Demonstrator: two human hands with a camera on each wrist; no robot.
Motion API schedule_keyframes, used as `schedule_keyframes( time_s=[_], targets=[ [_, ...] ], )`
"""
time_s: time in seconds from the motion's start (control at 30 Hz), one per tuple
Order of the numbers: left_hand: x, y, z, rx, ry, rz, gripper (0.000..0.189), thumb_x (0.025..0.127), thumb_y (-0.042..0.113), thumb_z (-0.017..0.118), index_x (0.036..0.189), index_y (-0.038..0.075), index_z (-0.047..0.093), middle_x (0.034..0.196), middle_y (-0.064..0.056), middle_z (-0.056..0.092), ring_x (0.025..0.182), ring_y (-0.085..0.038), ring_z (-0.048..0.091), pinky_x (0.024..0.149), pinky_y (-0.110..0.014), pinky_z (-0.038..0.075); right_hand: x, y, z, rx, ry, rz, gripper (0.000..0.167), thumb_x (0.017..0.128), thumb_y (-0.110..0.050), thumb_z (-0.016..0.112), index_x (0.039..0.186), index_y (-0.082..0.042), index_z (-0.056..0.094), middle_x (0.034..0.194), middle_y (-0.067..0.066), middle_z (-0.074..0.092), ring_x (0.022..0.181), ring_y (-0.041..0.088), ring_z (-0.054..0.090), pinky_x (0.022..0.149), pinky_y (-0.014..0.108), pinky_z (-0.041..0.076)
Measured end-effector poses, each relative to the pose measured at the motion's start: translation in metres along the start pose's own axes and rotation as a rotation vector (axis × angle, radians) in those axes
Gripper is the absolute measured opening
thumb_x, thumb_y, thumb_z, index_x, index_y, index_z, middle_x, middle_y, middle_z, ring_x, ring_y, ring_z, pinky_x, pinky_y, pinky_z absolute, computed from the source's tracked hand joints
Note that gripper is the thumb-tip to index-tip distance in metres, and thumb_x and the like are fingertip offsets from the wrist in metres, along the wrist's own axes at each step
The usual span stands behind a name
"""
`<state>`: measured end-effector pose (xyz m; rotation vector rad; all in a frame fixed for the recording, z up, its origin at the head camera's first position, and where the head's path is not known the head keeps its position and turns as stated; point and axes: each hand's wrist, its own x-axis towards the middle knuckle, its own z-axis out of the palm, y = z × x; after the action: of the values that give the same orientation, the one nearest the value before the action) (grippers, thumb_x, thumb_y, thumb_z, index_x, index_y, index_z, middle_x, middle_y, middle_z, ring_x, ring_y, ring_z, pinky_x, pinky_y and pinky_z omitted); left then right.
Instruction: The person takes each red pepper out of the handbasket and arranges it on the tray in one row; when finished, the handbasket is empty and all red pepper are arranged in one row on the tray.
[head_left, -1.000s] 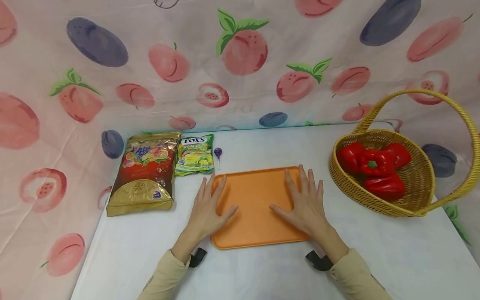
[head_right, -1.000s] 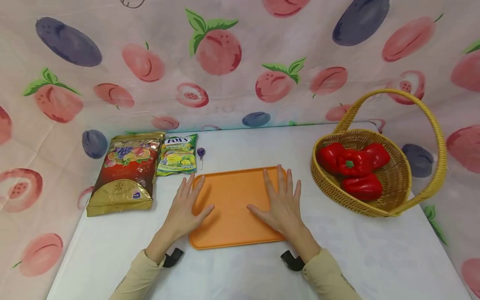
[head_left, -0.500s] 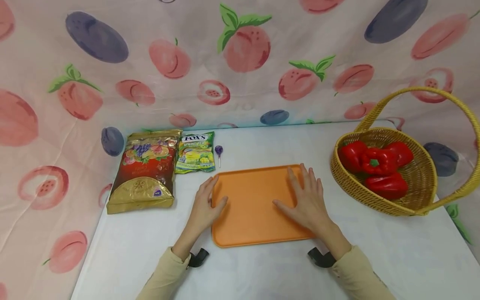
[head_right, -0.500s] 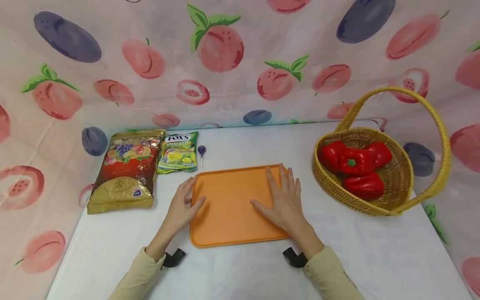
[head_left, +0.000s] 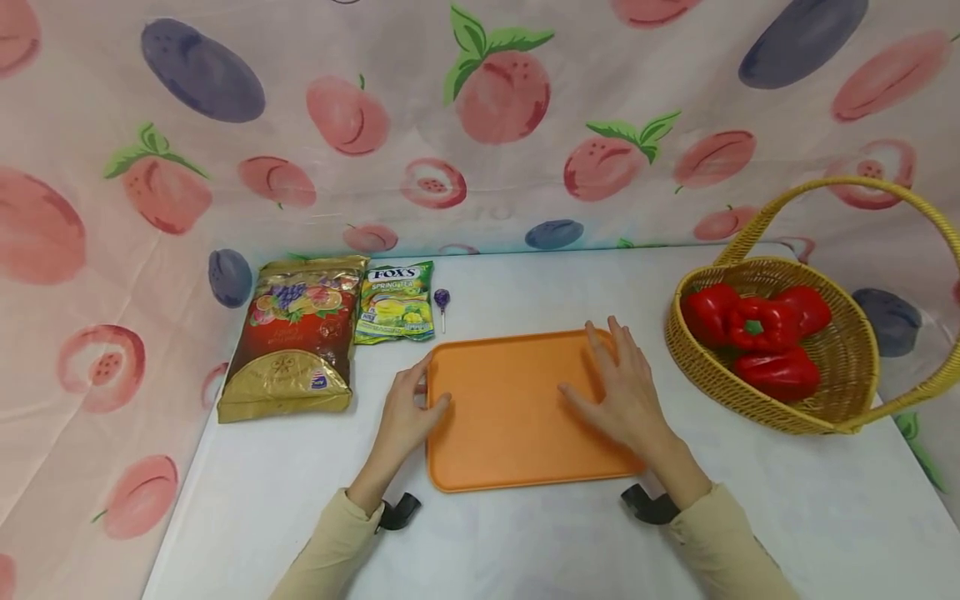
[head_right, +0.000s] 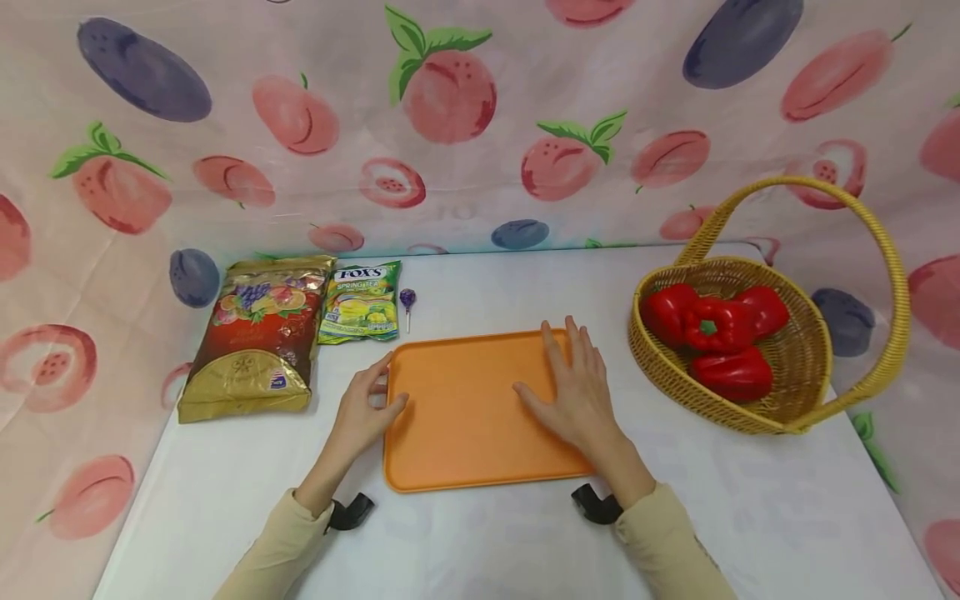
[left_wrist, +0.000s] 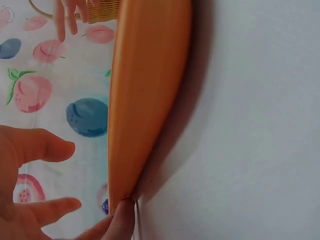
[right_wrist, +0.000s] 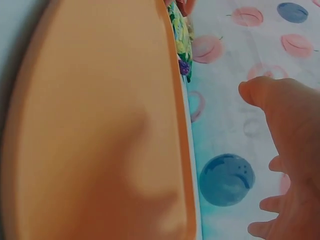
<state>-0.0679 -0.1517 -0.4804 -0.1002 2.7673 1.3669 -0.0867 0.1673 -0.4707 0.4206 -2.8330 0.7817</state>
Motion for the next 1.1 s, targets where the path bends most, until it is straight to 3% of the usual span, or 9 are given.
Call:
schedule_keyframes(
  time_s=[0.37,0.77,1.1],
  targets=[
    [0.002,-0.006,-0.002,0.044,-0.063,-0.020,0.067,0.081,0.009,0.074,0.144,0.006,0.050,0.114,-0.018,0.054,0.090,-0.025,0.059,0.079,-0.040,0.049,0.012,0.008,-0.024,0.013,0.051,0.023,0.083,0.084,-0.035,0.074,0.152,-0.008,0.035,0.157,0.025,0.019,0.139,0.050,0.026,0.102,0.072,0.027],
    [0.006,-0.011,-0.003,0.011,-0.065,-0.018,0.063,0.077,0.003,0.076,0.137,0.001,0.055,0.114,-0.018,0.056,0.087,-0.024,0.061,0.073,-0.034,0.053,0.032,0.025,-0.084,0.030,0.138,0.150,0.077,0.087,-0.029,0.070,0.153,-0.010,0.035,0.158,0.024,0.020,0.137,0.050,0.027,0.100,0.075,0.027],
    [0.007,-0.014,-0.004,-0.018,-0.051,-0.024,0.062,0.076,-0.001,0.076,0.135,0.001,0.058,0.110,-0.016,0.057,0.085,-0.023,0.062,0.073,-0.033,0.052,0.035,0.051,-0.129,0.017,0.091,0.250,0.075,0.091,-0.034,0.064,0.153,-0.008,0.032,0.158,0.024,0.018,0.139,0.052,0.023,0.097,0.077,0.028]
  ],
)
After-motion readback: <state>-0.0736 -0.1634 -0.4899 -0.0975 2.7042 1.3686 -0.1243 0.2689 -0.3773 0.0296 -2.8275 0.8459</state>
